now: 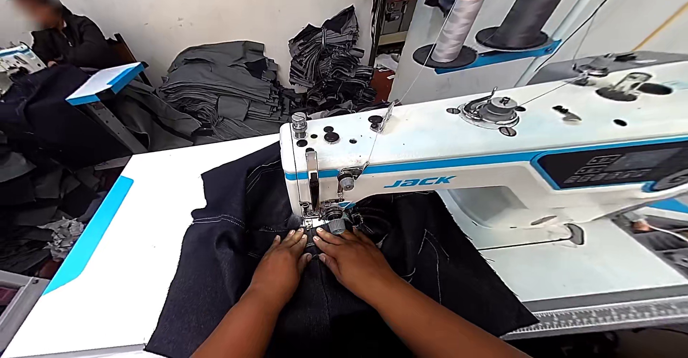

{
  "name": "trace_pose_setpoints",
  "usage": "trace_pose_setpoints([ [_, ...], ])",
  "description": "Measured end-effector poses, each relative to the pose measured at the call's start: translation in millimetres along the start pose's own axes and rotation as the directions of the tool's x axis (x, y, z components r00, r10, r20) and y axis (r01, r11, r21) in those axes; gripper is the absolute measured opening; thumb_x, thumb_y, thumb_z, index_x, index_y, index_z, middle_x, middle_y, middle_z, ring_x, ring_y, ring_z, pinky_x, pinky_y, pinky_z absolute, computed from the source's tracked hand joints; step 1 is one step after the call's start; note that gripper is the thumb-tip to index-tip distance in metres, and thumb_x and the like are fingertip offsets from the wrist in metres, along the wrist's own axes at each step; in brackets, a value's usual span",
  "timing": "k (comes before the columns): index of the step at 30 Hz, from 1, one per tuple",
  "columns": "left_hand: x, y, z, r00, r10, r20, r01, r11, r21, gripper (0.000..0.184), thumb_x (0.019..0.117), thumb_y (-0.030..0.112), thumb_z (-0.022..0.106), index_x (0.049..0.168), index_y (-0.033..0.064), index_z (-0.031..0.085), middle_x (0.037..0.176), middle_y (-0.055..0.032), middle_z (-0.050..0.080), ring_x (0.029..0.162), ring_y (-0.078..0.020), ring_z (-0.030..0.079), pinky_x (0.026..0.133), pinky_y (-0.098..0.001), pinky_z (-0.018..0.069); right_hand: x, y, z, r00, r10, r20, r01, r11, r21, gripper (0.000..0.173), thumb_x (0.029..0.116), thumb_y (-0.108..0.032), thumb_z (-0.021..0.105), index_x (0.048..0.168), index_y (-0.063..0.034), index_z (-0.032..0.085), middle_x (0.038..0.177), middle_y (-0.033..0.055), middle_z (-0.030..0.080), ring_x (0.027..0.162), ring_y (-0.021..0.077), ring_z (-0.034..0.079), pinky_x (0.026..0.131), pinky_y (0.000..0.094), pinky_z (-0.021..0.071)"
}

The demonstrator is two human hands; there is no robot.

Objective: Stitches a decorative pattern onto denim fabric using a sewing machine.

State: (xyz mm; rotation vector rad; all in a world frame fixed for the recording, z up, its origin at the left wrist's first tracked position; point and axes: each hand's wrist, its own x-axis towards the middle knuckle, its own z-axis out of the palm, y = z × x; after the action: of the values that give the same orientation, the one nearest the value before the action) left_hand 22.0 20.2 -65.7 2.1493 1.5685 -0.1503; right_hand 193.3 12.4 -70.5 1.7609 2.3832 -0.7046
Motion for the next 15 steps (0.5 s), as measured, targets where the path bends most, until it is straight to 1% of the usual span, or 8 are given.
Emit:
trace_pose_setpoints([
  [5,7.2,-2.3,-3.1,1.0,0.009,-0.023,-0.009,1.0,-0.012,0.048,0.1131,0.03,0.036,0.154,0.0073,0.048,0.165,-0.0045,0.038,0.156,-0.015,0.026,0.13,-0.04,0.0133,6.4,0.2,-4.8,1.0,0.01,0.012,-0.01,1.0,0.005,0.048,0.1132,-0.039,0.03,0.157,-0.0262,0.045,0.167,-0.0051,0.035,0.16,0.0216,0.016,0.128,0.0528,0.0081],
  [9,10.0,-2.9,-3.3,1.0,0.007,-0.017,-0.007,1.0,-0.013,0.048,0.1132,0.03,0.036,0.154,0.007,0.047,0.166,-0.0047,0.037,0.157,-0.0156,0.026,0.13,-0.0401,0.0127,9.1,0.8,-5.3,1.0,0.005,0.006,-0.005,1.0,-0.007,0.048,0.1132,-0.039,0.03,0.157,-0.026,0.046,0.167,-0.0045,0.035,0.159,0.0217,0.017,0.128,0.0529,0.0085],
  [15,9.9,-3.6,-2.5,1.0,0.013,-0.026,-0.014,1.0,-0.018,0.048,0.1131,0.029,0.036,0.154,0.0068,0.047,0.165,-0.0054,0.038,0.156,-0.0164,0.027,0.13,-0.0401,0.0132,8.2,0.5,-6.8,1.0,-0.004,0.028,0.005,1.0,-0.003,0.049,0.1134,-0.038,0.028,0.158,-0.0254,0.043,0.168,-0.0033,0.033,0.16,0.0231,0.016,0.128,0.0546,0.0074],
])
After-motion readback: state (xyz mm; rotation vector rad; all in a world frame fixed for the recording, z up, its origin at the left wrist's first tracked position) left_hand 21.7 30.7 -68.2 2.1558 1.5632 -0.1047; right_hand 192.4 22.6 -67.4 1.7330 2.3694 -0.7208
